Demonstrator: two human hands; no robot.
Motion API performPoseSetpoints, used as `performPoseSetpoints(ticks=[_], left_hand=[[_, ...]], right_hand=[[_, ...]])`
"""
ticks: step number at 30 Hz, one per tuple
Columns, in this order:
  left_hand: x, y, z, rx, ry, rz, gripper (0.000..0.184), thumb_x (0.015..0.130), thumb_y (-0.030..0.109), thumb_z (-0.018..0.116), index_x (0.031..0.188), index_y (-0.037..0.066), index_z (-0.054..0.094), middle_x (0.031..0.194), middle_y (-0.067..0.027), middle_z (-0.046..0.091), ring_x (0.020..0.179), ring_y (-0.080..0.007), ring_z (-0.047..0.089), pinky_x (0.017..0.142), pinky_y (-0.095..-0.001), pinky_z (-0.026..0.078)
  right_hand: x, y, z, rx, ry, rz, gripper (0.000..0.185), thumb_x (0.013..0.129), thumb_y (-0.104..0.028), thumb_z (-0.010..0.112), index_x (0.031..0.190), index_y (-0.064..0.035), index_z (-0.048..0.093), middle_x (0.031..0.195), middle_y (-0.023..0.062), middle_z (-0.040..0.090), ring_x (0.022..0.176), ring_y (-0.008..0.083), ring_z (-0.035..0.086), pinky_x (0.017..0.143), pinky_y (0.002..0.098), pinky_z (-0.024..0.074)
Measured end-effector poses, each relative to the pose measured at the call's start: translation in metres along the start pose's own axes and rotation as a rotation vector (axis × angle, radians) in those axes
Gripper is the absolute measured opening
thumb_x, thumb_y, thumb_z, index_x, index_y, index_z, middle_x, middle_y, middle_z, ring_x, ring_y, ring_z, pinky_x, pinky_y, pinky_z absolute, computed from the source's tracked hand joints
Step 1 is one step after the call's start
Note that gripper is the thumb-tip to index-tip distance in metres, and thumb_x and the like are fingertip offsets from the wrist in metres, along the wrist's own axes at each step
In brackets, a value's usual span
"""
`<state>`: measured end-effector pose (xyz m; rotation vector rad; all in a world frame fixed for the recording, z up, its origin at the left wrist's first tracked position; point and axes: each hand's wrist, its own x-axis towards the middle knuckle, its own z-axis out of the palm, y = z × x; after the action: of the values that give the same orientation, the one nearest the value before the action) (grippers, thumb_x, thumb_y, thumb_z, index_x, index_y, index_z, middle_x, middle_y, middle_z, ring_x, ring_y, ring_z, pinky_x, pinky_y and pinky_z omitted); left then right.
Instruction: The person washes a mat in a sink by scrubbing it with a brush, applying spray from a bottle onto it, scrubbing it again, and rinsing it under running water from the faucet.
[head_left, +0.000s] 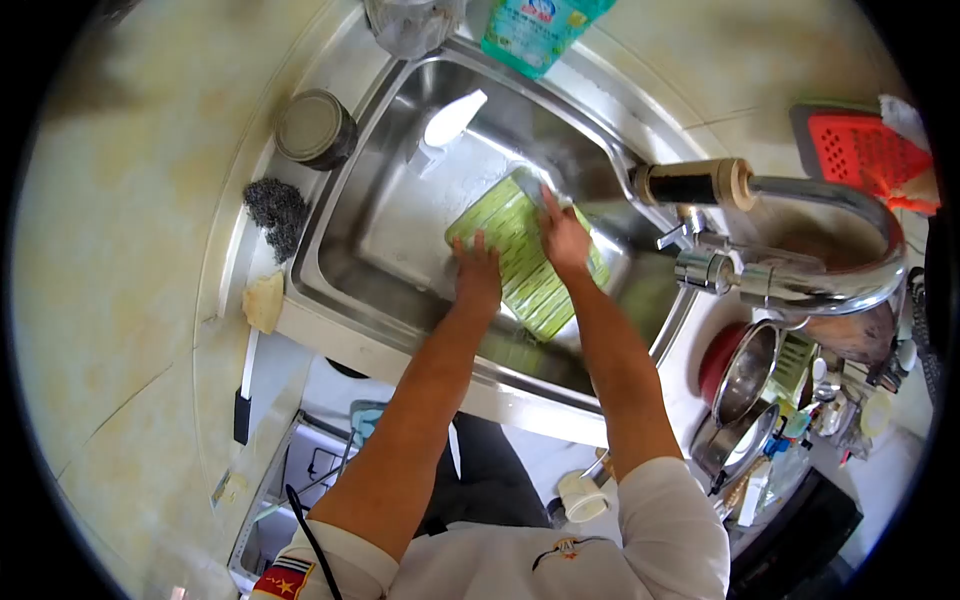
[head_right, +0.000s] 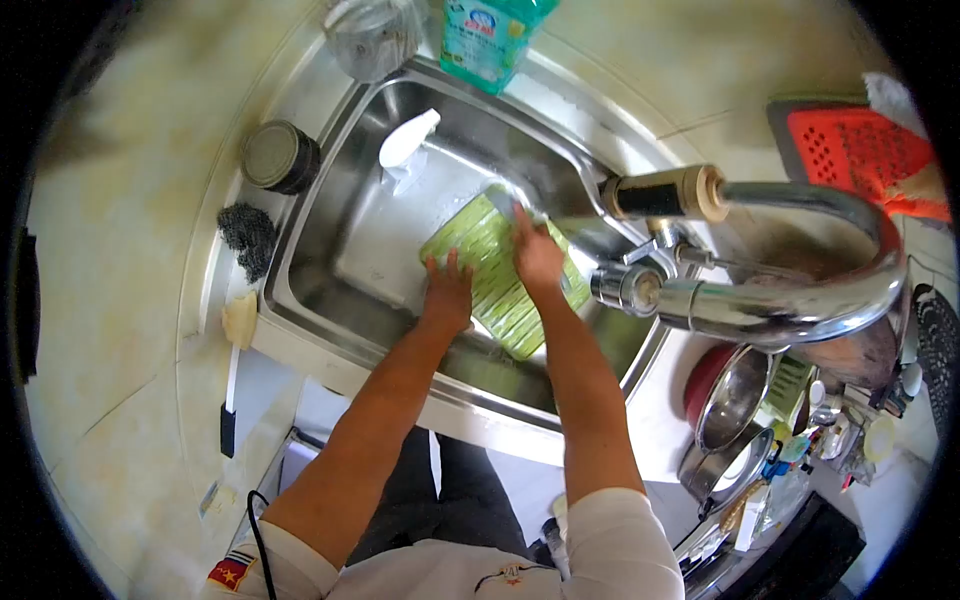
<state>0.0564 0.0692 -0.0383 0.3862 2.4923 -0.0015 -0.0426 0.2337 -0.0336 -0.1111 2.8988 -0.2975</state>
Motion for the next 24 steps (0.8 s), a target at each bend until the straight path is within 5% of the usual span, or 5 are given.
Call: performPoseSetpoints(ticks=[5,8,11,18,24], left_hand=[[0.008,0.002,0.017,-0.052,0.031,-0.056,0.110,0.069,0.052,0.080,0.153,0.004,0.028,0.156,-0.0279,0.027,0.150,-0.0390,0.014,0.114,-0.0688,0.006],[0.007,-0.001,0.023,-0.027,0.089,-0.063,0.111,0.068,0.054,0.080,0.153,0.004,0.029,0.155,-0.0278,0.028,0.150,-0.0382,0.014,0.114,-0.0688,0.006],[0.012,0.004,0.040,-0.015,0.130,-0.048,0.111,0.068,0.056,0.080,0.152,0.003,0.030,0.155,-0.0263,0.031,0.150,-0.0378,0.013,0.114,-0.0695,0.007],[0.002,-0.002,0.006,-0.011,-0.054,0.007,0.115,0.067,0.060,0.079,0.153,0.002,0.028,0.156,-0.0232,0.031,0.150,-0.0382,0.009,0.111,-0.0719,0.010],[-0.005,-0.007,-0.013,-0.013,-0.097,0.018,0.113,0.069,0.061,0.077,0.153,0.004,0.028,0.157,-0.0217,0.030,0.151,-0.0383,0.008,0.111,-0.0722,0.010]], right_hand=[[-0.051,0.048,-0.004,-0.024,-0.033,0.033,0.061,0.095,-0.029,0.054,0.151,-0.0412,0.031,0.099,0.0180,0.061,0.078,0.0358,0.066,0.064,0.0499,0.0524],[0.002,-0.001,0.010,0.020,0.026,-0.060,0.060,0.095,-0.028,0.053,0.150,-0.0412,0.032,0.104,0.0182,0.062,0.078,0.0379,0.066,0.064,0.0506,0.0525],[0.039,-0.053,0.000,0.086,-0.007,0.040,0.053,0.095,-0.029,0.053,0.146,-0.0400,0.039,0.112,0.0203,0.062,0.091,0.0401,0.066,0.078,0.0503,0.0531],[-0.096,0.084,-0.033,-0.014,-0.185,0.237,0.065,0.095,-0.032,0.054,0.153,-0.0406,0.026,0.110,0.0192,0.062,0.093,0.0395,0.066,0.079,0.0504,0.0530],[-0.067,0.024,-0.021,0.083,-0.210,0.400,0.061,0.094,-0.035,0.055,0.151,-0.0390,0.034,0.106,0.0218,0.064,0.093,0.0386,0.064,0.081,0.0507,0.0502]])
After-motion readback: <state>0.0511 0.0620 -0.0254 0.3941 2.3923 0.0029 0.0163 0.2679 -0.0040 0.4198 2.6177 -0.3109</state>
